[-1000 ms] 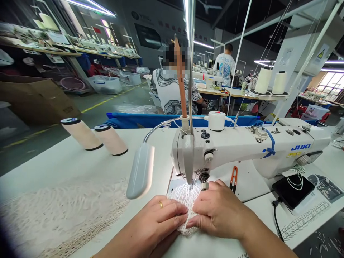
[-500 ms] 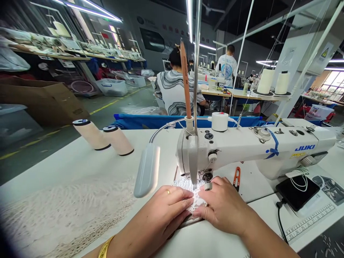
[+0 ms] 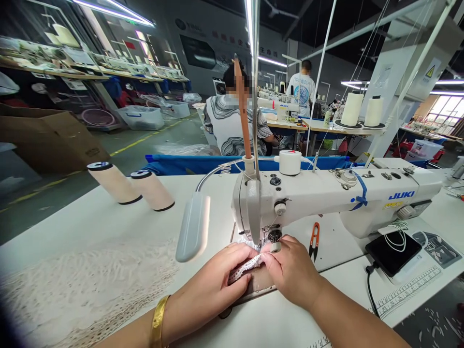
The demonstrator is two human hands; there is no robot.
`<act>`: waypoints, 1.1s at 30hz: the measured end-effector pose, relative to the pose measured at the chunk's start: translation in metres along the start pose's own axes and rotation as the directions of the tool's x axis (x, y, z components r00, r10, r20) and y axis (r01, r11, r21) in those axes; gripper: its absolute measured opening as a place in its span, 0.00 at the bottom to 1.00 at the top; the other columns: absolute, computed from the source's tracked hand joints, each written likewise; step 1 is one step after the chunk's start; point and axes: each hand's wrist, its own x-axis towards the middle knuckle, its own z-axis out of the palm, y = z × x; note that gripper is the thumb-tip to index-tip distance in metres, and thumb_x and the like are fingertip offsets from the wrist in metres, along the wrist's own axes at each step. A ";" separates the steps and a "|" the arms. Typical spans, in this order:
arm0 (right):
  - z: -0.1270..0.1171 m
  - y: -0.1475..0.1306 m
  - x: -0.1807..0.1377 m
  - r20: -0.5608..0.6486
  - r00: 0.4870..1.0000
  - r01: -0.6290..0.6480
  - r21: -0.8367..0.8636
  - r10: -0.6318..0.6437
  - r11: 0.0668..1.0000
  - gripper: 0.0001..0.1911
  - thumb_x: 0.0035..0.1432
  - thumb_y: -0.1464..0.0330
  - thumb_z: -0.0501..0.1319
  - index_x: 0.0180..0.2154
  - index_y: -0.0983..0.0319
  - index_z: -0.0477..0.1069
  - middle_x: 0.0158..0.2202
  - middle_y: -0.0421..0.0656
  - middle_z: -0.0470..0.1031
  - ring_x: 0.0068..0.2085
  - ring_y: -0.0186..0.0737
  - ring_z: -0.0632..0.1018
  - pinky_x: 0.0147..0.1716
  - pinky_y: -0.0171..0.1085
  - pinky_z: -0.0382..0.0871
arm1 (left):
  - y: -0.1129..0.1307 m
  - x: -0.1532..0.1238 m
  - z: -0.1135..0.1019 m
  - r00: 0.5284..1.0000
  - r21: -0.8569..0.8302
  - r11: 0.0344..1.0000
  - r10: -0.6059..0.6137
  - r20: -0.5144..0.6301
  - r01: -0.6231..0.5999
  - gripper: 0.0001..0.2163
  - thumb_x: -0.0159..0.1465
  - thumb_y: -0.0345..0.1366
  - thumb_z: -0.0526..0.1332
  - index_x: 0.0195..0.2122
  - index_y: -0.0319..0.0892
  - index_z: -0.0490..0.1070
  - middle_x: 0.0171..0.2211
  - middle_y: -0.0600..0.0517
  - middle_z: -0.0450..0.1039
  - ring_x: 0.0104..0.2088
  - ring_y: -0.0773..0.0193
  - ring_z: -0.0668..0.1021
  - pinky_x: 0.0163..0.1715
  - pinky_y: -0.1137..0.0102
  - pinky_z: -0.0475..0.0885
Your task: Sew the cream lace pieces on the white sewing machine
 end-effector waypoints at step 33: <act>-0.019 -0.002 -0.007 0.351 0.926 0.223 -0.214 -0.138 0.951 0.08 0.73 0.66 0.59 0.40 0.57 0.76 0.39 0.44 0.79 0.42 0.45 0.73 0.45 0.43 0.65 | 0.003 -0.023 -0.003 0.895 0.290 0.878 0.429 -0.122 -0.381 0.13 0.72 0.29 0.55 0.41 0.48 0.80 0.33 0.51 0.80 0.32 0.59 0.79 0.34 0.65 0.74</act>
